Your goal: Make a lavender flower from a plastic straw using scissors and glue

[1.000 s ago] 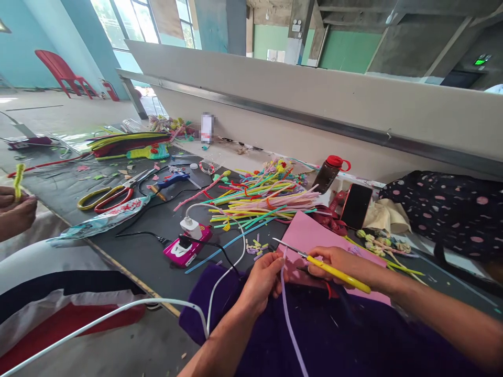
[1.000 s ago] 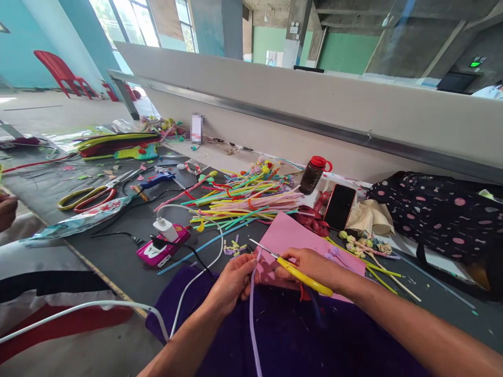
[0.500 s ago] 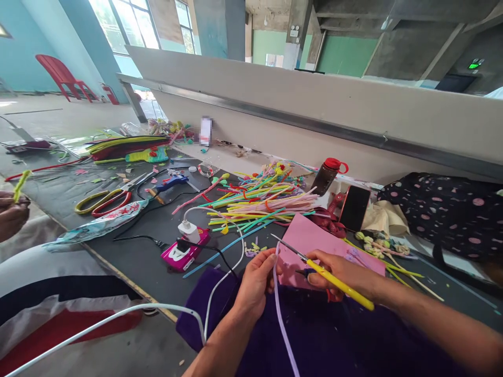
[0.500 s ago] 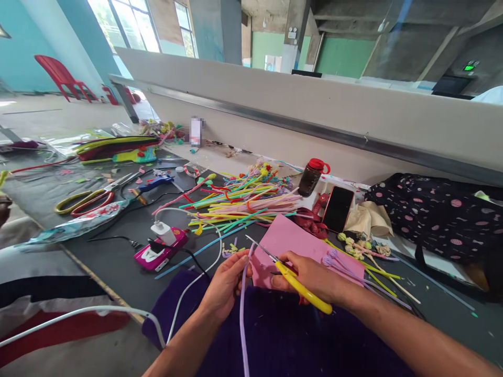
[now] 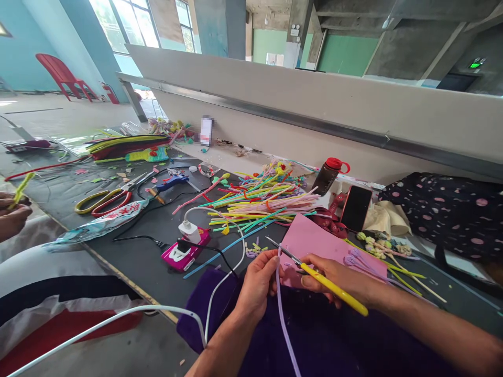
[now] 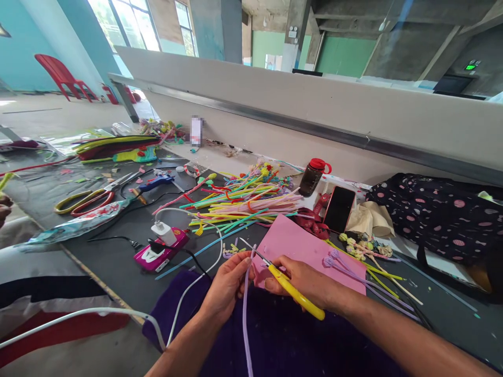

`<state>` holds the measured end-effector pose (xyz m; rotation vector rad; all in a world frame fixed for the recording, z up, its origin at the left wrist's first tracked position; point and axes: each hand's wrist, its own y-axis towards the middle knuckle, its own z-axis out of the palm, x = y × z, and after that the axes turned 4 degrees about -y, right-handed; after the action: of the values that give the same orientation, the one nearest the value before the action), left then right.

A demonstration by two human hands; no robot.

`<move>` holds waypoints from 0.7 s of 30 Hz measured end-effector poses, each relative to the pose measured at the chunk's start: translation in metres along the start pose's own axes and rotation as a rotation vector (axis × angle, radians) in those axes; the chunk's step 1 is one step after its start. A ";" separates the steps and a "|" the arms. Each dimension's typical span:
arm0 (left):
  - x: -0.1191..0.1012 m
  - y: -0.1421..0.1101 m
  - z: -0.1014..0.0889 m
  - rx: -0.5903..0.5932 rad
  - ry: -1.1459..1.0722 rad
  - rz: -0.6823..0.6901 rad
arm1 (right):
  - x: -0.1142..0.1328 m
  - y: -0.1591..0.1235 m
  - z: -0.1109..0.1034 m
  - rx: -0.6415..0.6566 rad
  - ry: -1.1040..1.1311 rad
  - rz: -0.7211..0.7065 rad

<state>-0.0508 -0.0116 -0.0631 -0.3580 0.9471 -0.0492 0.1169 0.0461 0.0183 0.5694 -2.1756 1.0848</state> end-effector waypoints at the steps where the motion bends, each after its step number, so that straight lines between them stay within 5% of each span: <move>1: 0.000 0.000 0.000 -0.001 0.008 0.002 | 0.001 0.001 0.001 -0.006 -0.003 -0.002; 14: 0.002 0.002 0.000 0.029 0.066 -0.051 | -0.018 0.027 -0.004 -0.132 -0.086 -0.153; 21: 0.006 0.007 -0.002 0.077 0.103 -0.058 | -0.019 0.035 -0.009 -0.095 -0.141 -0.155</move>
<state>-0.0492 -0.0067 -0.0710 -0.3139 1.0337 -0.1584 0.1116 0.0756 -0.0099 0.7778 -2.2477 0.8778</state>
